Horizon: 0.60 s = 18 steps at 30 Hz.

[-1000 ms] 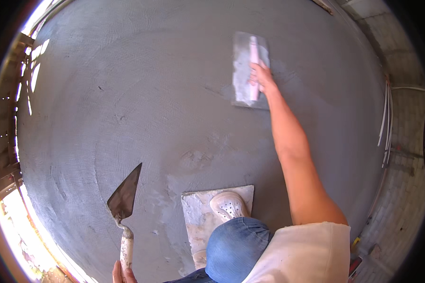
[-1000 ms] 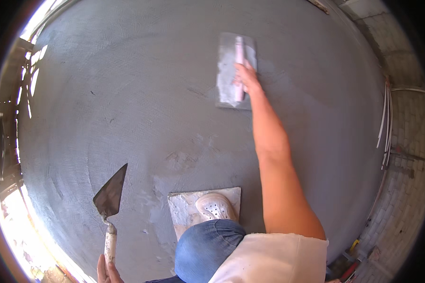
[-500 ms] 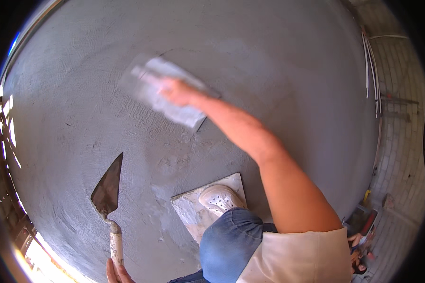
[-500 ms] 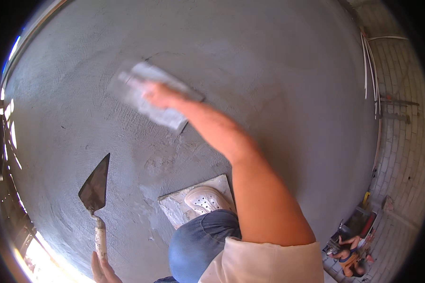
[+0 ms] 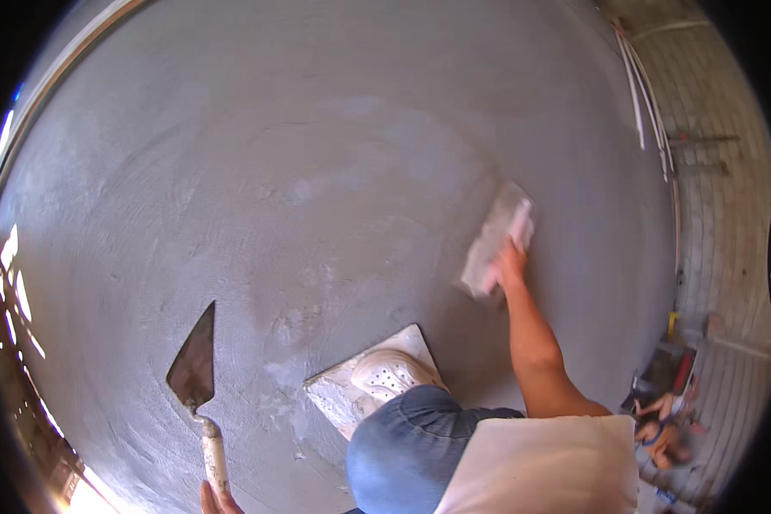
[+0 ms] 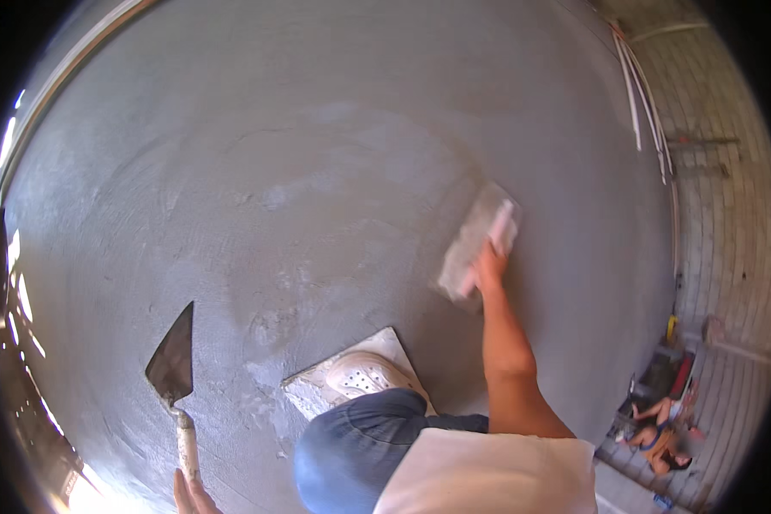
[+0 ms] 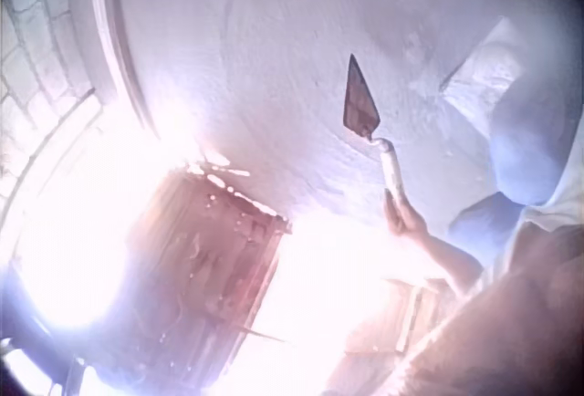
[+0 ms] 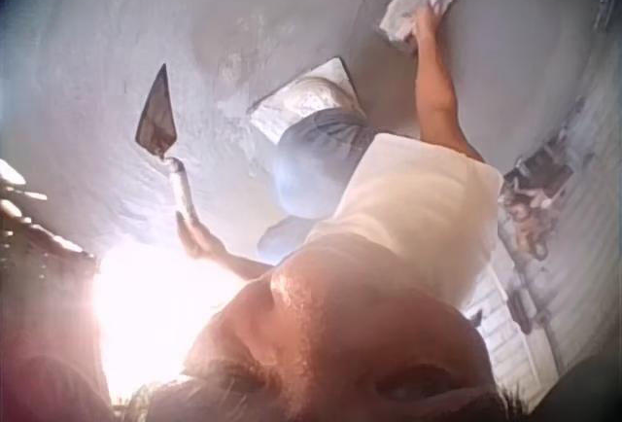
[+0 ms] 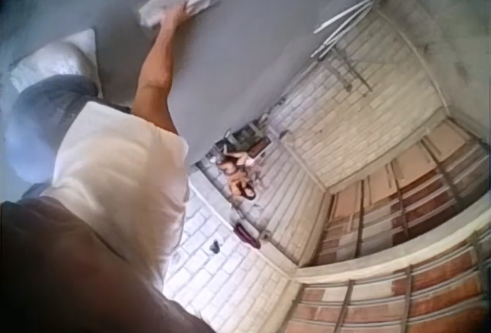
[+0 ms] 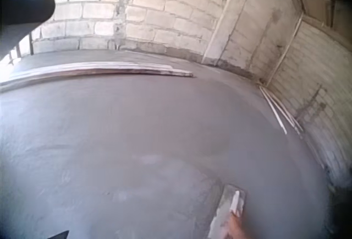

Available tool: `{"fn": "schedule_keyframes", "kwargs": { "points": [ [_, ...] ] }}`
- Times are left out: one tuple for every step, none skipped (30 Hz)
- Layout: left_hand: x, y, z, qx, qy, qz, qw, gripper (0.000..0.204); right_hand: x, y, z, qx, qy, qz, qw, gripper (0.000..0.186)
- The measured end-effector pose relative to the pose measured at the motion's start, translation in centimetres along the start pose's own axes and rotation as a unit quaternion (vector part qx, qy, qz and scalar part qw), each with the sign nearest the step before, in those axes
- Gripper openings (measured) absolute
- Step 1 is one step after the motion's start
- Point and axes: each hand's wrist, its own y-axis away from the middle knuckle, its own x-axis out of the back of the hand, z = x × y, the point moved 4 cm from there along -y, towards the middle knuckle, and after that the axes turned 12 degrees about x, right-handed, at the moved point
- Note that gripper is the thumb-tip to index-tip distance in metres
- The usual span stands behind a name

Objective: The person is using a trowel and a float to smooth and finish a layer of wet concrete or plaster on a floor.

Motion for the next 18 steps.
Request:
{"fn": "schedule_keyframes", "kwargs": {
  "points": [
    [-0.3,0.2,0.8,-0.019,0.002,-0.016,1.0,0.036,0.9,1.1,0.1,-0.04,-0.063,-0.004,0.997,0.022],
    [-0.3,0.0,1.9,-0.037,0.001,-0.033,0.999,0.036,0.9,1.8,-0.5,-0.056,-0.055,0.009,0.997,0.027],
    [-0.3,-0.1,2.6,-0.045,-0.023,-0.031,0.998,0.035,0.0,1.7,-1.7,-0.014,-0.06,-0.031,0.998,0.016],
    [-0.2,-0.2,3.0,-0.028,-0.023,-0.025,0.999,0.035,-1.5,0.6,-2.9,-0.016,-0.053,-0.048,0.997,0.016],
    [-0.3,-0.4,3.2,-0.006,-0.023,-0.043,0.999,0.035,-4.0,-1.2,-4.3,-0.011,-0.062,-0.087,0.994,0.016],
    [-0.6,-0.6,3.2,0.012,-0.022,-0.061,0.998,0.035,-6.8,-2.9,-5.5,-0.006,-0.073,-0.123,0.99,0.016],
    [-1.0,-1.0,1.9,0.031,-0.048,-0.067,0.996,0.033,-10.4,-5.1,-6.7,0.004,-0.072,-0.146,0.987,0.017],
    [-1.2,-1.1,1.5,0.048,-0.051,-0.059,0.996,0.033,-14.4,-6.7,-7.6,0.011,-0.068,-0.167,0.983,0.017],
    [-1.0,-1.2,1.4,0.057,-0.035,-0.049,0.997,0.031,-20.2,-5.4,-8.6,0.016,-0.047,-0.202,0.978,0.018],
    [-0.9,-1.1,1.3,0.064,-0.014,-0.043,0.997,0.03,-25.7,-4.1,-9.9,0.025,-0.025,-0.234,0.972,0.019],
    [-1.0,-1.2,1.3,0.06,-0.018,-0.042,0.997,0.029,-30.2,-4.6,-10.6,0.032,-0.021,-0.292,0.956,0.021],
    [-1.2,-1.1,0.5,0.073,-0.019,-0.036,0.997,0.029,-34.9,-4.7,-10.7,0.036,-0.02,-0.35,0.936,0.023],
    [-1.4,-0.4,-0.5,0.103,-0.002,-0.036,0.994,0.029,-39.6,-3.5,-10.8,0.033,-0.015,-0.377,0.926,0.024],
    [-1.4,-0.1,-1.1,0.13,0.013,-0.035,0.991,0.029,-44.1,-1.3,-10.8,0.027,-0.011,-0.402,0.915,0.026],
    [-1.5,-0.1,-0.2,0.13,0.0,-0.036,0.991,0.029,-47.9,0.5,-10.7,0.03,0.006,-0.43,0.902,0.026],
    [-1.4,0.0,0.0,0.143,-0.006,-0.028,0.989,0.029,-51.4,2.3,-10.4,0.033,0.023,-0.456,0.889,0.026],
    [-1.4,0.4,0.0,0.135,-0.021,-0.031,0.99,0.029,-55.1,4.1,-9.7,0.034,0.026,-0.483,0.875,0.027],
    [-1.4,0.5,0.2,0.126,-0.037,-0.035,0.991,0.028,-58.5,6.2,-8.9,0.035,0.028,-0.508,0.86,0.027]
  ]
}}
